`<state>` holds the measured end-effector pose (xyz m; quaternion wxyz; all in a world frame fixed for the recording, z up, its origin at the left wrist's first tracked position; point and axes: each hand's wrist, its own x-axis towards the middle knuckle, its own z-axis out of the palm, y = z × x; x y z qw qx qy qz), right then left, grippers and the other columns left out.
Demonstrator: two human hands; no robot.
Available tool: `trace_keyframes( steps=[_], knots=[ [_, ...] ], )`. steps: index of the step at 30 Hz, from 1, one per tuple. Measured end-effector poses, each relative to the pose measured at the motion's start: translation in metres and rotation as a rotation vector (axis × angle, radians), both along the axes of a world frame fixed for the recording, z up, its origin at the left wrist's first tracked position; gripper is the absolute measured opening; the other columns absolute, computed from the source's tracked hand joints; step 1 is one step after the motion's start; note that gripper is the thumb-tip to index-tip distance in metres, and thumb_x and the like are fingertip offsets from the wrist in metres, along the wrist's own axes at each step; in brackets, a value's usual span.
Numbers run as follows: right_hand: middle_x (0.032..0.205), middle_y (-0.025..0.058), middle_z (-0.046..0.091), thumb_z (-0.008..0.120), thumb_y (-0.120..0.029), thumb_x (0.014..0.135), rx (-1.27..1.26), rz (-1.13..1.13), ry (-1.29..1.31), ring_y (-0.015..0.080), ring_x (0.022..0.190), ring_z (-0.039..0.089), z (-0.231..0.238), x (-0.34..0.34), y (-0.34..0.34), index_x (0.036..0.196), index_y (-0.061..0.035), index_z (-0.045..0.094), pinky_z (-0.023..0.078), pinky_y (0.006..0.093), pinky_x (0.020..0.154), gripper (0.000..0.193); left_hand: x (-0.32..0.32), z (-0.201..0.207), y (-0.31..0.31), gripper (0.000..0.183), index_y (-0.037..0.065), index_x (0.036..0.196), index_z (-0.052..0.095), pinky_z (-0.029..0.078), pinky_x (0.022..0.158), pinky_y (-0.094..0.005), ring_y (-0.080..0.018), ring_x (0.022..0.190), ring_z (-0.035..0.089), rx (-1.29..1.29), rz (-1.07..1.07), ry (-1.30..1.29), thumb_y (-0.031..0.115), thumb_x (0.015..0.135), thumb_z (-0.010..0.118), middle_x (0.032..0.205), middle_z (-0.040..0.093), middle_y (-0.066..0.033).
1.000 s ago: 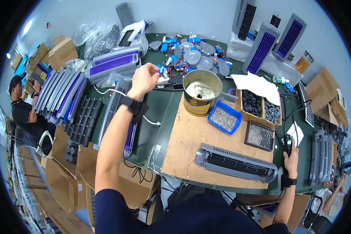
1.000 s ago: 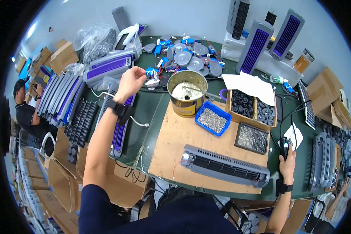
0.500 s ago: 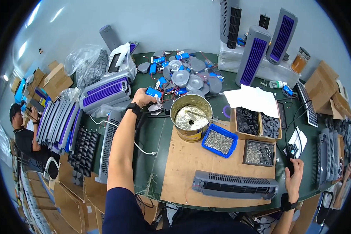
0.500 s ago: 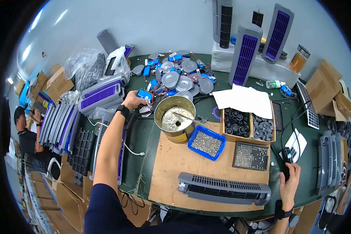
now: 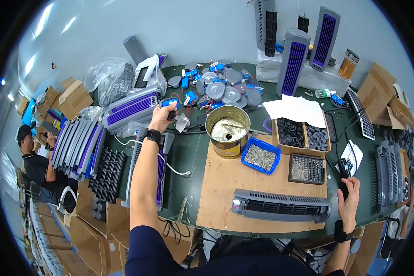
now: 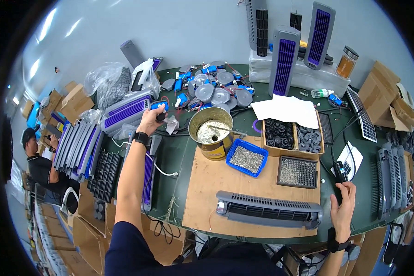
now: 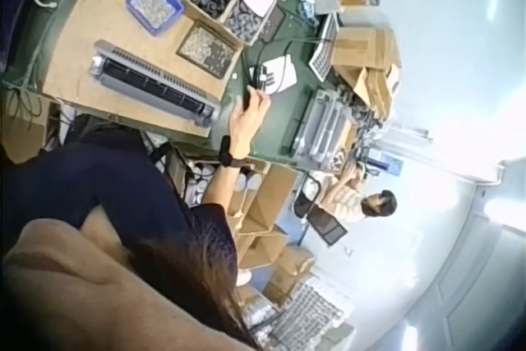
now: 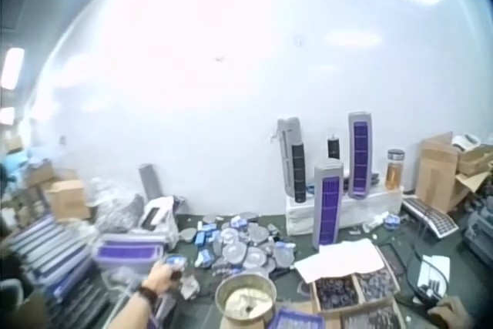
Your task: Assembling and screwing components of a gray electronic device casing on a workbench.
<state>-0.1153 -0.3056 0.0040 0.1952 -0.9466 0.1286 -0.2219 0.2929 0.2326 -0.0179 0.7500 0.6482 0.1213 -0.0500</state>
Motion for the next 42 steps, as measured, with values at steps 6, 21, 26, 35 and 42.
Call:
trace_keyframes(
  steps=[6, 21, 26, 35, 42],
  knots=[
    [0.117, 0.0155, 0.050, 0.065, 0.007, 0.078, 0.042, 0.083, -0.056, 0.0315, 0.106, 0.054, 0.011, -0.003, 0.017, 0.112, 0.0024, 0.060, 0.043, 0.0355, 0.095, 0.034, -0.071, 0.051, -0.009, 0.059, 0.019, 0.135, 0.046, 0.052, 0.077, -0.0419, -0.0210, 0.094, 0.058, -0.302, -0.128, -0.168, 0.033, 0.086, 0.076, 0.111, 0.057, -0.0046],
    [0.099, 0.0133, 0.066, 0.077, 0.002, 0.072, 0.418, 0.881, -0.222, 0.0281, 0.082, 0.067, 0.076, 0.038, 0.174, 0.099, -0.0001, 0.070, 0.055, 0.0346, 0.073, 0.028, -0.338, 0.052, -0.167, 0.078, 0.009, 0.140, 0.037, 0.062, 0.070, -0.0395, -0.0304, 0.103, 0.068, -0.354, -0.543, -0.053, 0.070, 0.093, 0.025, 0.125, 0.059, -0.0159],
    [0.098, 0.0132, 0.064, 0.076, 0.003, 0.071, 0.315, 0.832, -0.232, 0.0294, 0.082, 0.066, 0.048, 0.043, 0.179, 0.099, -0.0009, 0.069, 0.055, 0.0357, 0.071, 0.028, -0.348, 0.032, -0.179, 0.060, 0.010, 0.142, 0.034, 0.063, 0.071, -0.0385, -0.0221, 0.109, 0.064, -0.219, -0.554, -0.171, 0.054, 0.101, 0.037, 0.133, 0.053, -0.0127],
    [0.096, 0.0103, 0.061, 0.069, 0.011, 0.073, 0.416, 0.748, -0.254, 0.0235, 0.080, 0.067, 0.039, 0.027, 0.179, 0.096, -0.0010, 0.068, 0.056, 0.0313, 0.064, 0.025, -0.344, 0.027, -0.184, 0.041, 0.009, 0.135, 0.037, 0.062, 0.081, -0.0422, -0.0218, 0.107, 0.064, -0.716, -0.500, 0.171, 0.028, 0.102, 0.053, 0.129, 0.053, -0.0119],
    [0.102, 0.0107, 0.064, 0.070, 0.009, 0.076, 0.653, 0.844, -0.082, 0.0204, 0.080, 0.067, 0.046, 0.025, 0.171, 0.096, -0.0012, 0.069, 0.055, 0.0295, 0.069, 0.023, -0.342, 0.023, -0.185, 0.052, 0.008, 0.140, 0.033, 0.062, 0.081, -0.0338, -0.0185, 0.106, 0.063, -0.511, -0.563, 0.178, 0.007, 0.096, 0.062, 0.128, 0.054, -0.0123]
  ],
)
